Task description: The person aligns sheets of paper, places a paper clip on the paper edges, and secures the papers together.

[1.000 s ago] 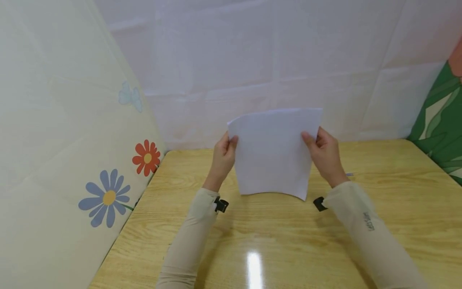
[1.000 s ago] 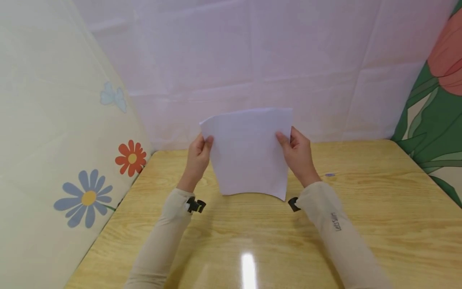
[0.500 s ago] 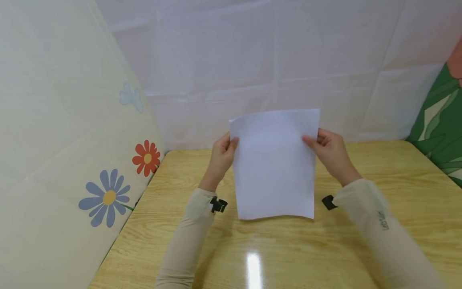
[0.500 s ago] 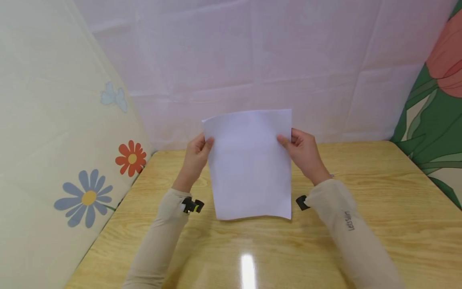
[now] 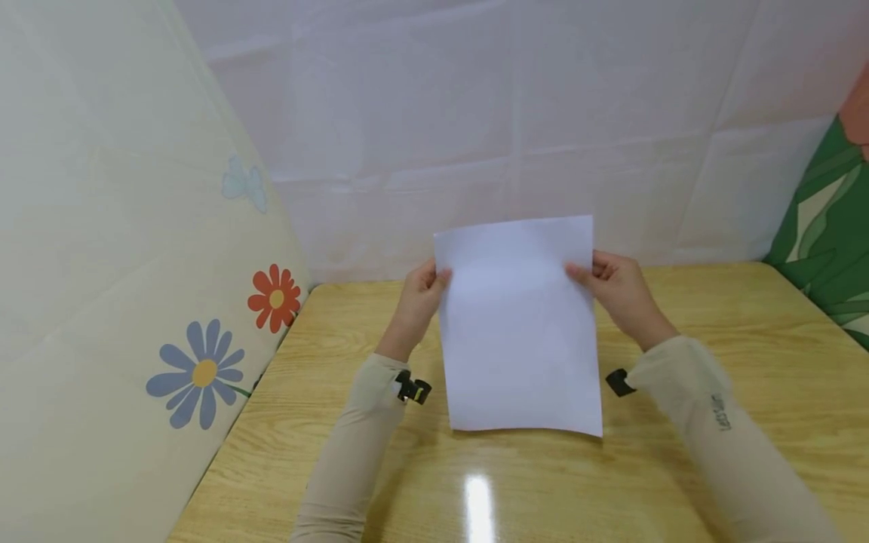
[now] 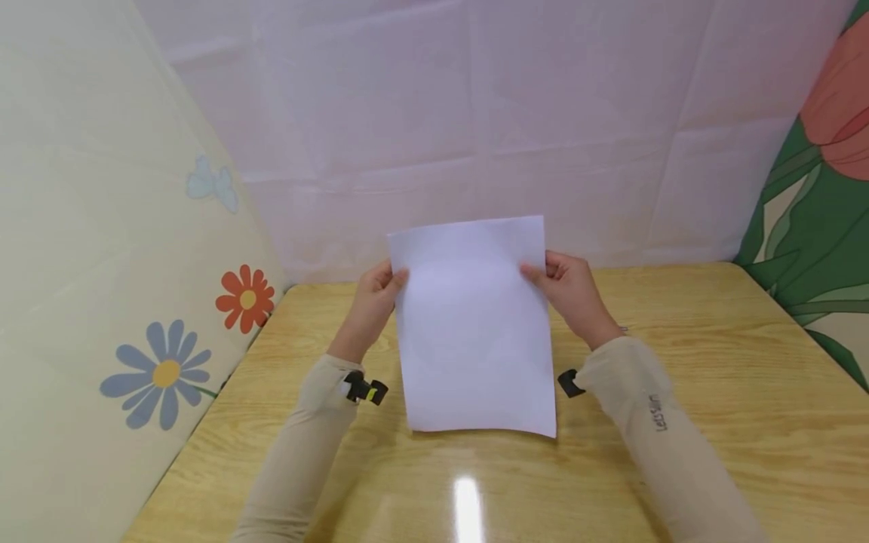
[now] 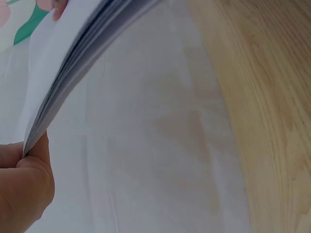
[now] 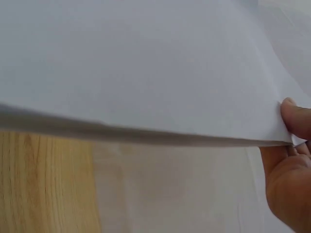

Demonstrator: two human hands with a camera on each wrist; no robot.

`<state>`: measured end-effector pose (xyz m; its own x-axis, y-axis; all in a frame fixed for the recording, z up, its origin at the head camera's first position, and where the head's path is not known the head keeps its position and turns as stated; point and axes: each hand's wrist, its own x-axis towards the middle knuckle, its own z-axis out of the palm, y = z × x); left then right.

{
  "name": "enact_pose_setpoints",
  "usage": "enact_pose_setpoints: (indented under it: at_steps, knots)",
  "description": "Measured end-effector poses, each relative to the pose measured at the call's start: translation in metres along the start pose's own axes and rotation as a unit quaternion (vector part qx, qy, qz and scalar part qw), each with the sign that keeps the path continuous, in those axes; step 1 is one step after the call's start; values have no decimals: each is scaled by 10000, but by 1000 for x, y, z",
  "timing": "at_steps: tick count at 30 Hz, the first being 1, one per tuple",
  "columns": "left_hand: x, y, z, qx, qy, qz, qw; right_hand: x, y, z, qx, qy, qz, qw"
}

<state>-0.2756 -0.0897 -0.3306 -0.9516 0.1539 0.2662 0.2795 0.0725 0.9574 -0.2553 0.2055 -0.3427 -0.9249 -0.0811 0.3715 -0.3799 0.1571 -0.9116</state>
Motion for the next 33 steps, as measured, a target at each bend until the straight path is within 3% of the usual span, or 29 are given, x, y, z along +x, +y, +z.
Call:
enact_pose_setpoints:
  at_steps: [12, 22, 33]
  knots:
    - [0, -12, 0, -60, -77, -294, 9995, -1, 13, 3, -237, -43, 193, 9995]
    - [0, -17, 2, 133, -4, -471, 9988, -4, 20, 4, -39, -75, 284, 9996]
    - [-3, -16, -3, 620, 95, -214, 9978, -4, 22, 5, 22, -100, 299, 9995]
